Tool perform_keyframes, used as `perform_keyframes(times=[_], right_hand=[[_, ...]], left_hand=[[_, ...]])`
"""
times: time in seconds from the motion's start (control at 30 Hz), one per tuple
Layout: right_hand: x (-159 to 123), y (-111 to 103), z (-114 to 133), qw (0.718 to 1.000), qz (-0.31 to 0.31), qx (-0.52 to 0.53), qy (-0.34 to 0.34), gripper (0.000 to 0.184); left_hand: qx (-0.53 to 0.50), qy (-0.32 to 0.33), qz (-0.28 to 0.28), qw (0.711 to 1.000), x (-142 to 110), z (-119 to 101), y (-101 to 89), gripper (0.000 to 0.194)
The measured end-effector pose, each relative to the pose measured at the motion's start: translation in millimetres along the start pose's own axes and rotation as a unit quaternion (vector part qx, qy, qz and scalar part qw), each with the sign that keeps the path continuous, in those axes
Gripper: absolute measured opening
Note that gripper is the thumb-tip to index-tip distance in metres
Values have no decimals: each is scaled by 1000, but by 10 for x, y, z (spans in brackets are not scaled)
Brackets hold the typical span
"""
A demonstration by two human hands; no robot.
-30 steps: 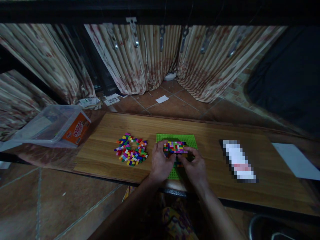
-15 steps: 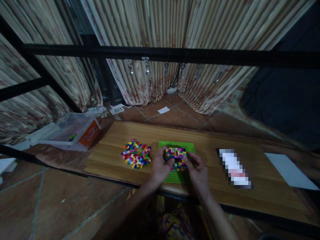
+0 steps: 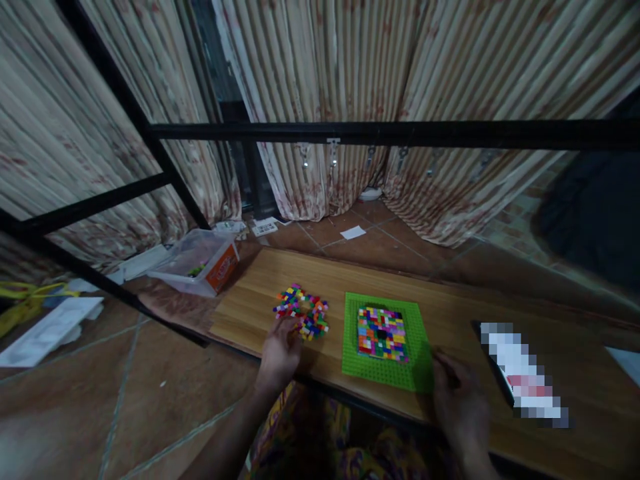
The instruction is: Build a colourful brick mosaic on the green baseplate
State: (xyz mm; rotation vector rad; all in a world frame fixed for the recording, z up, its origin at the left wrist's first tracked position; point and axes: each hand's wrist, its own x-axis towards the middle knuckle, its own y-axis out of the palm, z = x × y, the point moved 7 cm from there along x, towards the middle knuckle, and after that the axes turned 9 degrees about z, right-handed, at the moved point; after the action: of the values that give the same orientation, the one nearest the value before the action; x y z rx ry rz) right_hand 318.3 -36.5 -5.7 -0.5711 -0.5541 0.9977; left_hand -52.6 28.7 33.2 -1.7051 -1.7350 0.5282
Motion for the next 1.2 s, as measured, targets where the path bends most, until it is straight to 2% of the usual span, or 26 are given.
perform_keyframes(times=[0.13,0.43,0.63,0.83,1.0,1.2], right_hand=[[-4,29,24,999,5,-45,-14,48],[-2,44,19,997,2,-73,-37,44],[-17,43,58,995,-13,-86,-56,46],[-16,41,98,994,-13,-84,-63,47],[-19,42,106,993,-18,-83,-77,45],[-13,57,91,993,-17,-80,-81,42]], left_hand=[[69,9,12,998,66,-89,36,25],[171,52,55,982,365,-310,287,27],[172,68,84,979,417,-349,321,29],[164,84,75,980,440,-373,319,21],[166,87,74,979,442,-408,334,33],[176,111,99,973,516,-571,407,25]])
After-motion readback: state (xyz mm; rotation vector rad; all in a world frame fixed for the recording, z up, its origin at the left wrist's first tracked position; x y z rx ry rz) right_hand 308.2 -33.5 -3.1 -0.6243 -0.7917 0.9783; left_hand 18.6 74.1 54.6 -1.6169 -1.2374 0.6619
